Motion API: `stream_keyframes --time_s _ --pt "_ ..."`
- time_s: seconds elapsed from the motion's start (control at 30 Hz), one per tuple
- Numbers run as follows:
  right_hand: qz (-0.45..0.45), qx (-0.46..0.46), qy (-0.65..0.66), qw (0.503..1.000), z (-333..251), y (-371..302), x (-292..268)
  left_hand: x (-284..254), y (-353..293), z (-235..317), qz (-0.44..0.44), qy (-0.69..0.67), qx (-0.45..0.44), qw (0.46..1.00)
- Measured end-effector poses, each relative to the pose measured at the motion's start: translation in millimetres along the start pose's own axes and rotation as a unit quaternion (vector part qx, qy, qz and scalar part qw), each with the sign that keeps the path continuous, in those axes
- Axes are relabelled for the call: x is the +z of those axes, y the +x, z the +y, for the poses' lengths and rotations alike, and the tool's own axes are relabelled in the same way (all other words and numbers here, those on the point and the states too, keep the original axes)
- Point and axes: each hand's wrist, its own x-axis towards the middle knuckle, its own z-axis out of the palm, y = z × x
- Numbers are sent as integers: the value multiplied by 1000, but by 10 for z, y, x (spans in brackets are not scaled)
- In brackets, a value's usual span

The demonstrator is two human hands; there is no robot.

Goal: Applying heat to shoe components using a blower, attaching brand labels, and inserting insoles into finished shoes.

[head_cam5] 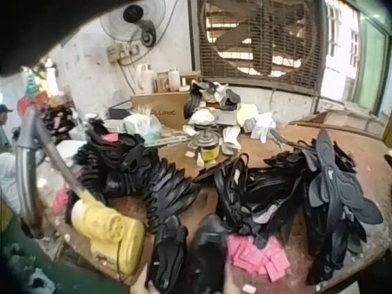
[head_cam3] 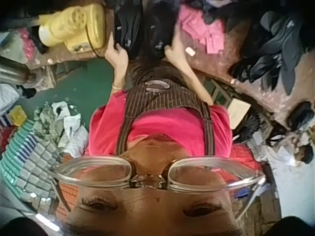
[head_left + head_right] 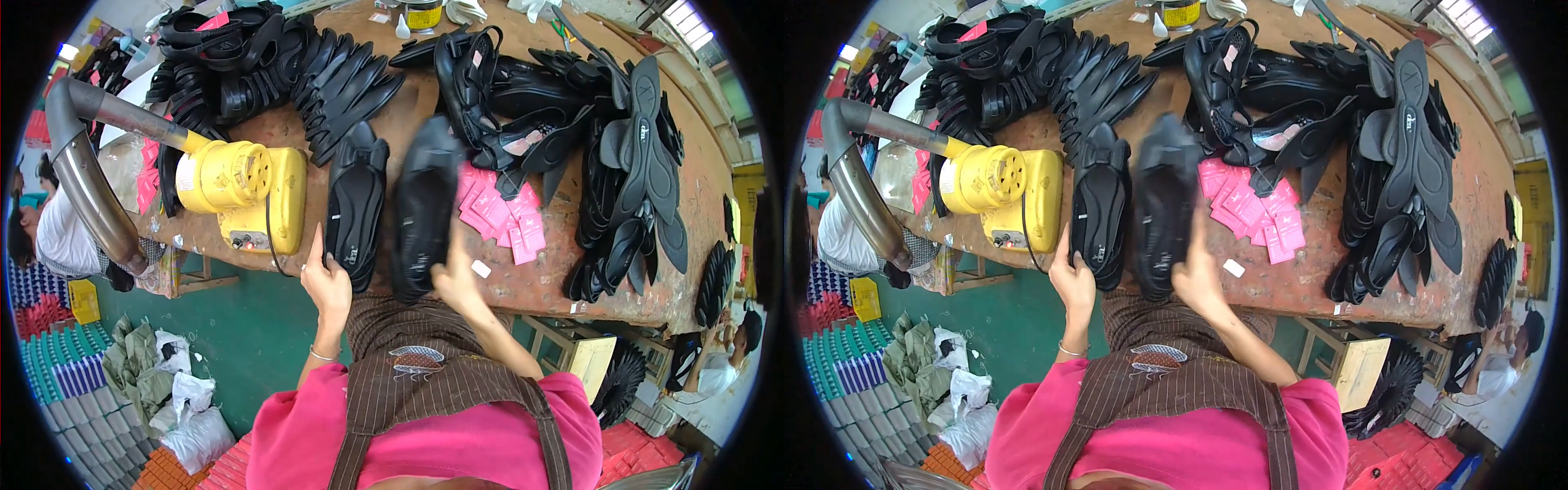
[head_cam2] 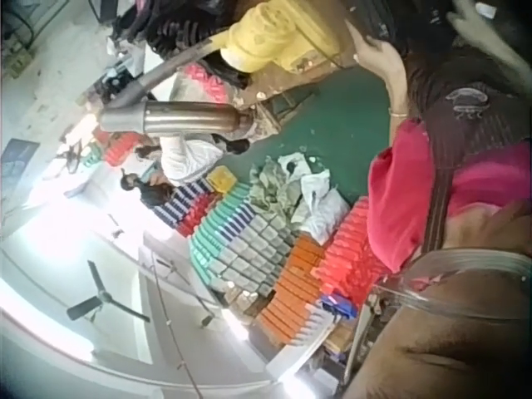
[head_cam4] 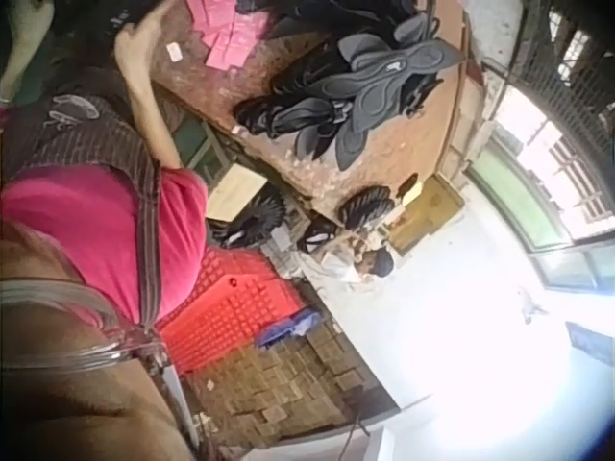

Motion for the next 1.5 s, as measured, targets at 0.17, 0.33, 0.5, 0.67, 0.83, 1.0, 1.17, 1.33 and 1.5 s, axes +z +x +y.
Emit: stream_keyframes --time_s 0.17,0.33,0.5,0.67,0.83,1.0,1.17,1.33,1.5 --pt "-75 2 -89 993 -219 133 285 -49 -81 -230 -37 10 -59 997" --pt "-108 -30 -45 993 -314 82 138 -52 -75 -176 -49 56 -13 997" --pt "-133 6 -16 991 -303 -186 -27 63 1 113 -118 47 29 992" --pt "142 57 -91 984 -2 139 -637 -16 17 99 -189 -11 -39 981" --pt "339 -64 -305 887 443 887 -1088 -10 -66 7 -164 0 28 986" --pt "291 -5 -370 882 587 1178 -1095 20 -112 214 -60 36 73 995" --pt "291 -53 -219 930 397 991 -1310 1 62 349 -33 36 200 979" --pt "325 -101 12 940 -16 775 -1344 38 157 371 -137 118 214 960" --pt "271 -199 -21 942 -444 474 -919 40 155 378 -133 119 192 965"
